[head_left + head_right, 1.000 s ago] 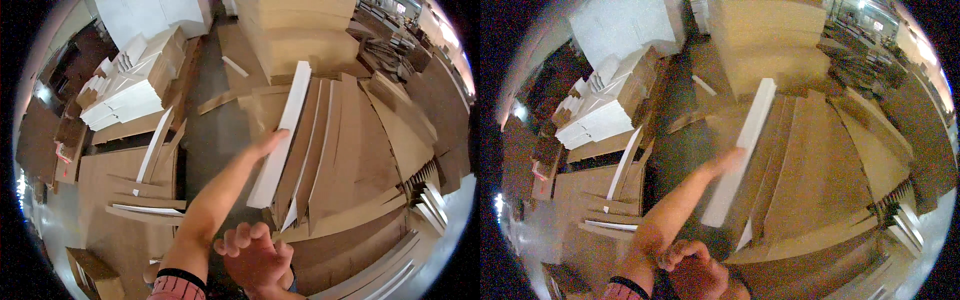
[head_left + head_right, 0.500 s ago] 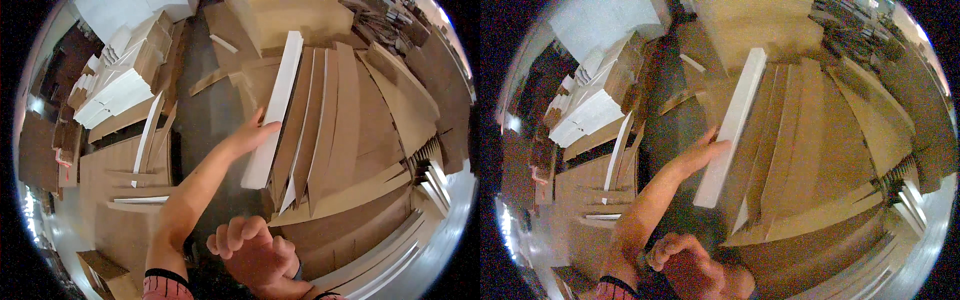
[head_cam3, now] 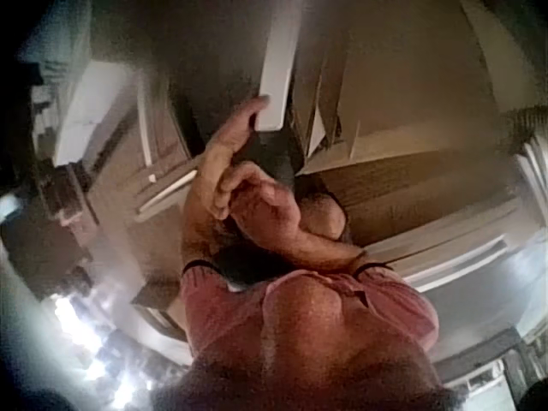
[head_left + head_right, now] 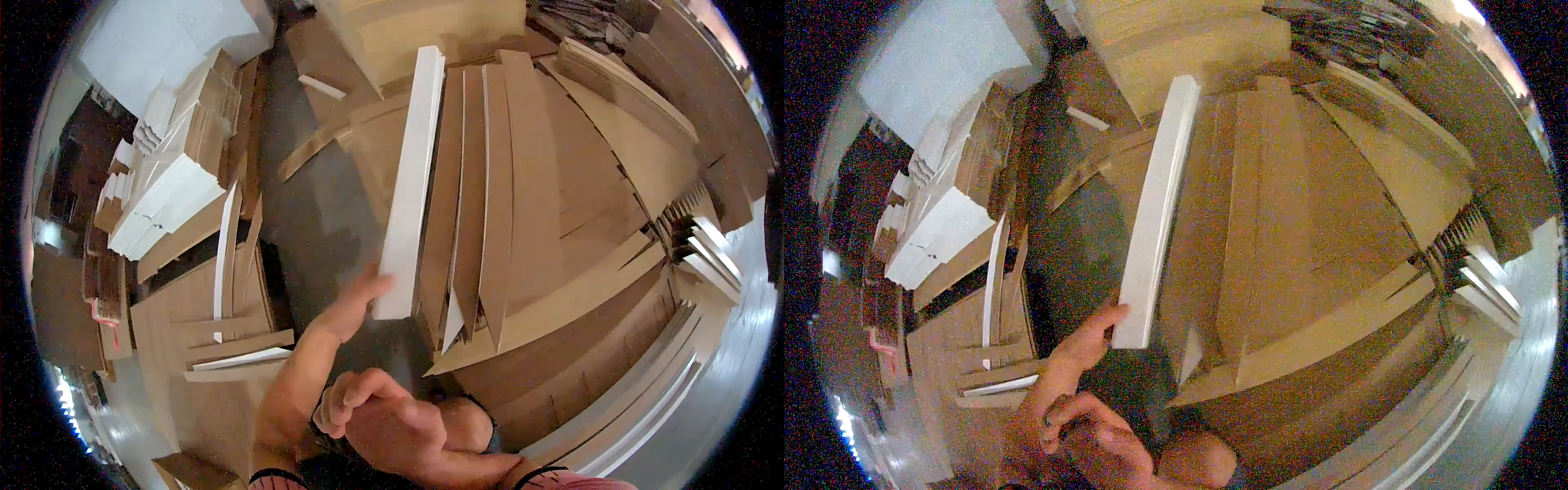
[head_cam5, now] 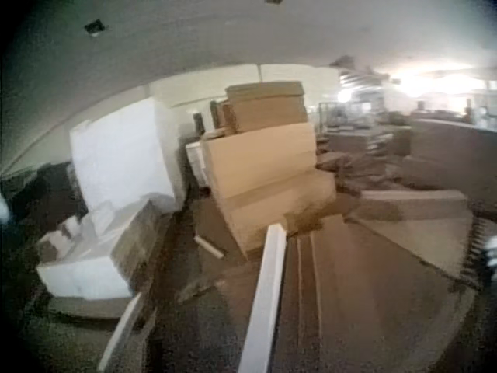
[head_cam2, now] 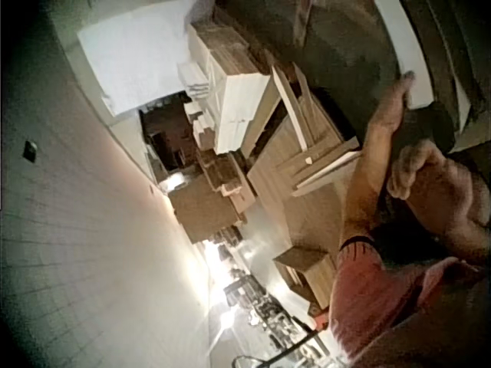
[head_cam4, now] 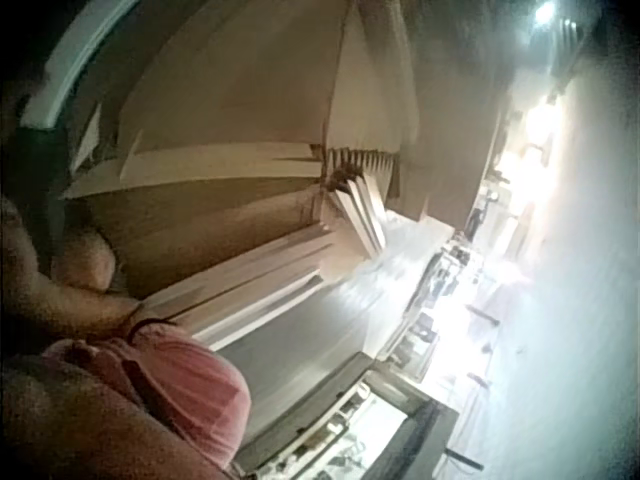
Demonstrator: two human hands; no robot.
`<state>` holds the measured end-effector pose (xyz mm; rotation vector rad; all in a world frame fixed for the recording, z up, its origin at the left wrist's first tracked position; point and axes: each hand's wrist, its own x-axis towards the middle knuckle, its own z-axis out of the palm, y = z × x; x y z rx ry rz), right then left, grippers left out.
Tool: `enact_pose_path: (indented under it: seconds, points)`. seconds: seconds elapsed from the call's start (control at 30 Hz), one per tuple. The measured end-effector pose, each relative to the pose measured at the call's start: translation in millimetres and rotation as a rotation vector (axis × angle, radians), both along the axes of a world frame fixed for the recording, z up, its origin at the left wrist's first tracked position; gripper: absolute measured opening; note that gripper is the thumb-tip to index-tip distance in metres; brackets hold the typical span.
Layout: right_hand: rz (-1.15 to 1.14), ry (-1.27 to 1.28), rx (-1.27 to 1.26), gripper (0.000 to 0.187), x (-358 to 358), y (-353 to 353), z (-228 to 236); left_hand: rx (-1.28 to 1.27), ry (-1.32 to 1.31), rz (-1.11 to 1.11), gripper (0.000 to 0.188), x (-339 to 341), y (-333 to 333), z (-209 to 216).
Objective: The person sorts through and organizes white and brown wooden furniture components on the floor of a warehouse by hand.
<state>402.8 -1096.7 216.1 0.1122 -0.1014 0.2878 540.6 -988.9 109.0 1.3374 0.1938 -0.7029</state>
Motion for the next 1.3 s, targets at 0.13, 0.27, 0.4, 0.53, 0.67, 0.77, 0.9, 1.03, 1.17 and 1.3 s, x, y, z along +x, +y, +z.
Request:
enact_pose_path:
  seconds: [0.13,0.27,0.4,0.53,0.67,0.77,0.9,1.03,1.17,1.3]
  points:
    - [-0.028,0.005,0.001,0.043,3,0,4,0.057,-0.104,-0.137,0.064,14,-8,10]
    - [0.035,-0.035,-0.021,0.041,1,-8,-2,0.034,-0.025,-0.109,0.062,16,14,1]
    - [0.036,-0.005,-0.01,0.039,3,-6,2,-0.001,0.01,-0.066,0.062,17,16,2]
    - [0.051,0.009,0.027,0.041,-2,7,0,0.136,-0.066,-0.132,0.059,8,8,-8]
    - [0.054,0.017,-0.019,0.043,-5,10,-3,0.113,-0.165,-0.171,0.059,10,-6,7]
    - [0.021,-0.008,-0.026,0.044,-4,11,1,0.106,-0.142,-0.154,0.061,10,1,1]
    - [0.031,-0.013,-0.044,0.043,-9,8,-4,-0.016,-0.039,-0.099,0.067,6,0,-4]
    - [-0.072,-0.089,-0.042,0.042,-8,14,-13,0.062,-0.032,-0.054,0.073,4,3,9]
    - [0.002,-0.057,-0.062,0.041,-11,1,6,0.228,-0.314,0.079,0.08,-2,-3,30]
    - [-0.02,-0.055,-0.061,0.042,-12,-5,15,0.294,-0.391,0.048,0.085,-4,-1,30]
